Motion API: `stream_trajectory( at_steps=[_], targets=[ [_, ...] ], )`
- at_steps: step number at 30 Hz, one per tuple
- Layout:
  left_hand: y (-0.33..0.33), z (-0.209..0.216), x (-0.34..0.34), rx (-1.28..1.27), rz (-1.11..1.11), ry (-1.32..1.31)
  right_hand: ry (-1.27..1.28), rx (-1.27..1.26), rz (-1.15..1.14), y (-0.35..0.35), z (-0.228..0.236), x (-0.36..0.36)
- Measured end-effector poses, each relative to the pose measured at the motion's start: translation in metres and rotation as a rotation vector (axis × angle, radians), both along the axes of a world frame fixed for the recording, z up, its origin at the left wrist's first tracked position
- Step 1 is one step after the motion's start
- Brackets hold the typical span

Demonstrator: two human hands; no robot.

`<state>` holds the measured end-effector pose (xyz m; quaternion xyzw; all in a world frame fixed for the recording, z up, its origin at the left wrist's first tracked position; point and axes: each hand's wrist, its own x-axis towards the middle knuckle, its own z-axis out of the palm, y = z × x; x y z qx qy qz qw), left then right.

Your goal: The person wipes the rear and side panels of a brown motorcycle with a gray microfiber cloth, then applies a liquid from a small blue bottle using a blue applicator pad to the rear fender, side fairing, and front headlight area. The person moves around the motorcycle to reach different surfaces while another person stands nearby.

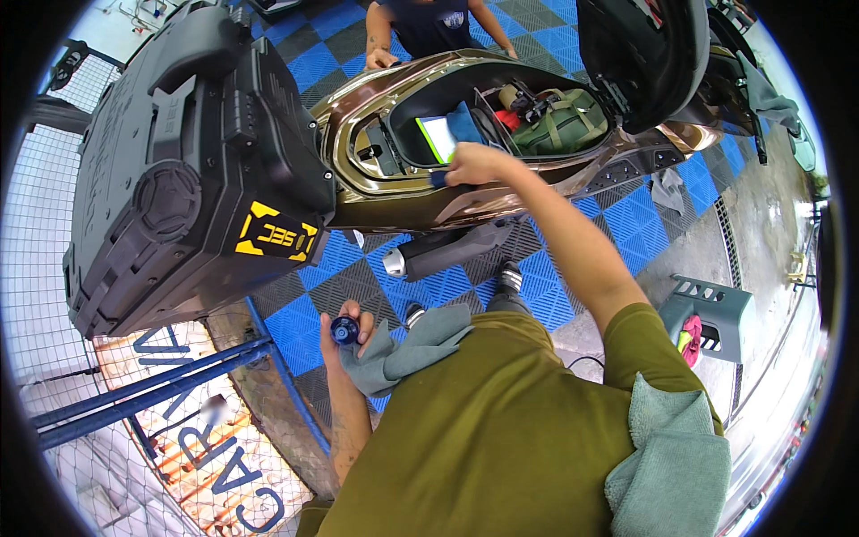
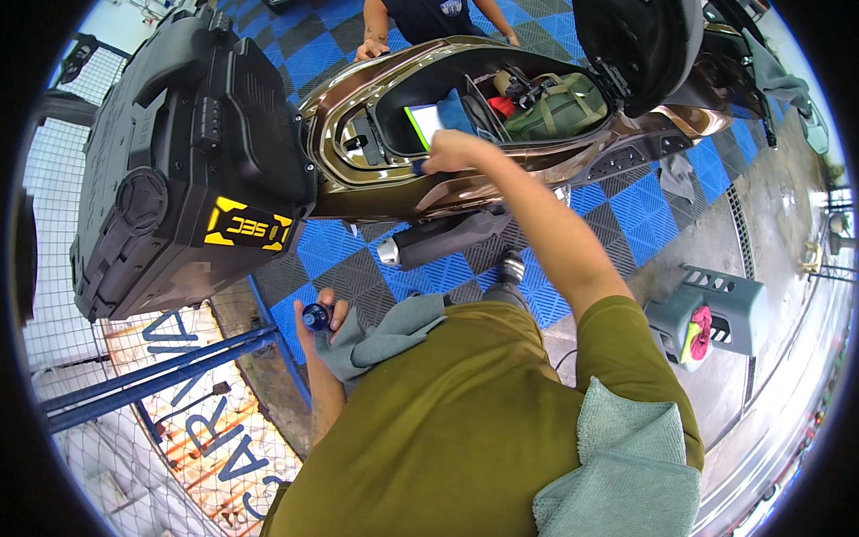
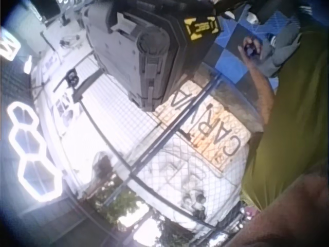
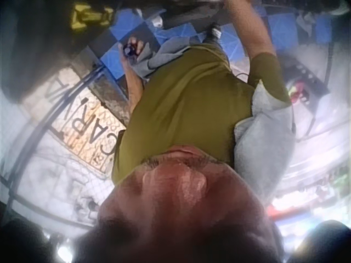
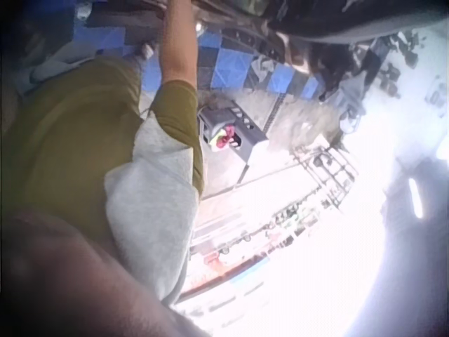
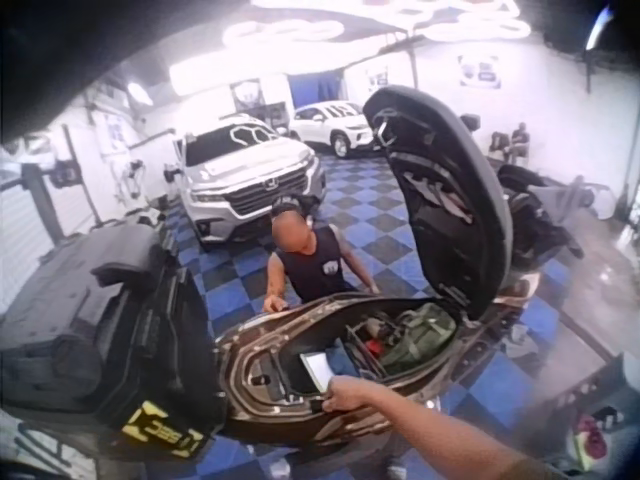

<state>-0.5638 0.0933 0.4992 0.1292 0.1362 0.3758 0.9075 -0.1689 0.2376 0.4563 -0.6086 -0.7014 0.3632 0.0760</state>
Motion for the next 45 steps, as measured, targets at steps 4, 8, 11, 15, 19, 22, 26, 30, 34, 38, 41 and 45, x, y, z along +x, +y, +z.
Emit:
stream_trajectory(
  at_steps=[4,8,11,15,19,22,26,30,34,38,41,45],
  targets=[
    [-0.007,0.002,-0.014,-0.034,0.069,0.010,0.137,-0.052,0.064,0.011,-0.011,0.008],
    [-0.011,0.003,-0.015,-0.065,0.074,0.030,0.204,0.082,0.276,0.049,-0.018,-0.056],
    [-0.011,0.004,-0.016,-0.031,0.068,0.041,0.258,0.349,0.170,0.066,-0.021,-0.110],
    [-0.014,0.006,-0.019,-0.019,0.090,0.029,-0.048,0.626,0.190,0.074,-0.015,-0.143],
    [-0.020,0.006,-0.024,-0.032,0.118,0.046,-0.170,0.469,0.371,0.062,-0.004,-0.116],
    [-0.023,0.005,-0.028,-0.045,0.149,0.033,-0.270,0.304,0.490,0.048,0.001,-0.083],
    [-0.023,0.006,-0.029,-0.054,0.157,0.060,-0.115,0.453,0.465,0.049,0.000,-0.088],
    [-0.022,0.009,-0.029,-0.044,0.141,0.074,-0.160,0.432,0.276,0.080,-0.002,-0.143],
    [-0.029,0.012,-0.037,-0.001,0.187,0.078,-0.109,0.442,0.015,0.110,0.003,-0.175],
    [-0.045,0.011,-0.048,-0.046,0.269,0.078,-0.157,0.363,-0.058,0.136,0.009,-0.179],
    [-0.053,0.009,-0.055,-0.073,0.300,0.064,-0.089,0.372,-0.113,0.150,0.008,-0.183],
    [-0.055,0.004,-0.059,-0.090,0.326,0.056,-0.173,0.390,-0.138,0.144,0.000,-0.181]
  ],
)
